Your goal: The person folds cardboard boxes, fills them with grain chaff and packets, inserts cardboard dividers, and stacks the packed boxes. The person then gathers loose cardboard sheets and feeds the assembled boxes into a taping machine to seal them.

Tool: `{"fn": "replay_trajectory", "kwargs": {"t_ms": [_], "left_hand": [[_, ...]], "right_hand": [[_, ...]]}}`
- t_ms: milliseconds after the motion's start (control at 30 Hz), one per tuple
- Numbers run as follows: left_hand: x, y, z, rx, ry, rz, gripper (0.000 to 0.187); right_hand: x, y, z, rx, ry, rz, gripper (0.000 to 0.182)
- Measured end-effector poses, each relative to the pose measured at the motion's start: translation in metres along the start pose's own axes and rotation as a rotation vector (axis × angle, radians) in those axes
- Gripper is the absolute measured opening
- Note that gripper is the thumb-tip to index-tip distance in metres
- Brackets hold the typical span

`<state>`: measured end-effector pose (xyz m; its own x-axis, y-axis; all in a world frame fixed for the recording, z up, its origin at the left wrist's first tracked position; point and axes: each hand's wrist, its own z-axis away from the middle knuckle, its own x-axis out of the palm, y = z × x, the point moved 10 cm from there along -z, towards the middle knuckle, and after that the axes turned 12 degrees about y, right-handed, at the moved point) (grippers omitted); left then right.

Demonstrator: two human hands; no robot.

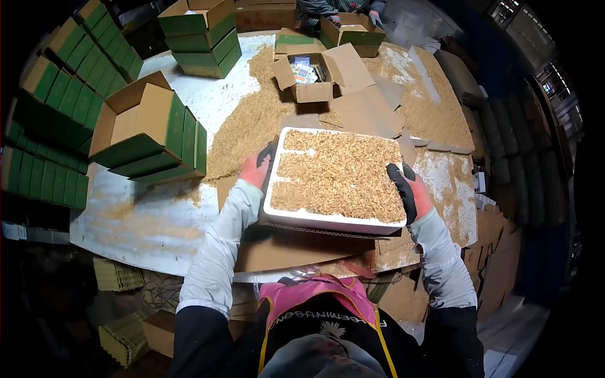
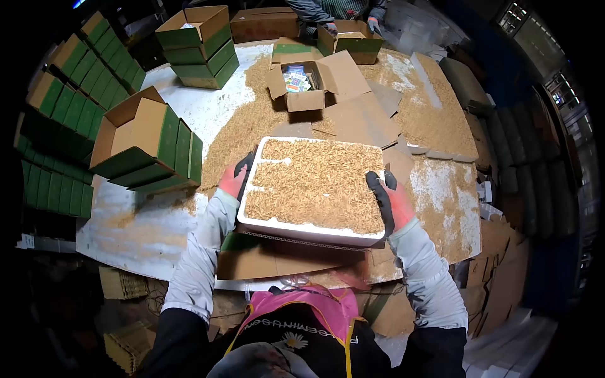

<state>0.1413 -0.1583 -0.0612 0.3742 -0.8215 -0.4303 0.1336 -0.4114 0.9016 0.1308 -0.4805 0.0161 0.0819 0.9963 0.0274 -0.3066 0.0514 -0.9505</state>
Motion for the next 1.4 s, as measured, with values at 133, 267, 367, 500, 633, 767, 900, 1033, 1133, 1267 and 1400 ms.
{"fn": "replay_trajectory", "kwargs": {"t_ms": [133,267,367,500,633,767,900,1033,1133,1267,1400], "left_hand": [[-0.020,0.007,0.008,0.109,0.144,0.087,0.032],[-0.015,-0.018,0.032,-0.316,-0.124,0.017,0.032],[-0.014,0.013,0.054,-0.110,-0.030,0.010,0.034],[-0.018,0.049,0.057,0.047,-0.003,-0.117,0.037],[-0.016,0.041,0.003,0.015,-0.137,-0.118,0.040],[0.043,0.043,-0.103,0.292,-0.194,-0.309,0.037],[0.229,0.008,-0.098,1.084,-0.628,-0.521,0.030],[0.295,-0.031,-0.087,1.268,-0.948,-0.728,0.029],[0.283,-0.026,-0.093,1.363,-1.042,-1.018,0.025],[0.249,-0.017,-0.106,1.442,-0.804,-0.687,0.020],[0.277,-0.020,-0.086,1.490,-0.725,-0.480,0.023]], "right_hand": [[-0.017,0.021,-0.005,-0.332,0.133,0.424,0.057],[-0.006,0.043,0.007,-0.376,0.116,1.161,0.067],[0.013,0.033,0.006,-0.418,0.078,1.391,0.065],[0.029,0.060,-0.011,-0.425,-0.104,1.971,0.040],[0.051,0.086,-0.025,-0.584,-0.428,2.256,0.027],[0.105,-0.005,-0.025,-0.515,-0.954,1.690,0.027],[0.151,-0.101,-0.151,-0.643,-0.476,1.409,0.023],[0.182,-0.035,-0.344,-0.696,-0.344,1.520,0.029],[0.230,0.002,-0.384,-0.941,-0.297,1.651,0.040],[0.257,0.010,-0.417,-1.025,-0.080,1.563,0.058],[0.266,-0.007,-0.433,-1.033,-0.026,1.629,0.037]]}}
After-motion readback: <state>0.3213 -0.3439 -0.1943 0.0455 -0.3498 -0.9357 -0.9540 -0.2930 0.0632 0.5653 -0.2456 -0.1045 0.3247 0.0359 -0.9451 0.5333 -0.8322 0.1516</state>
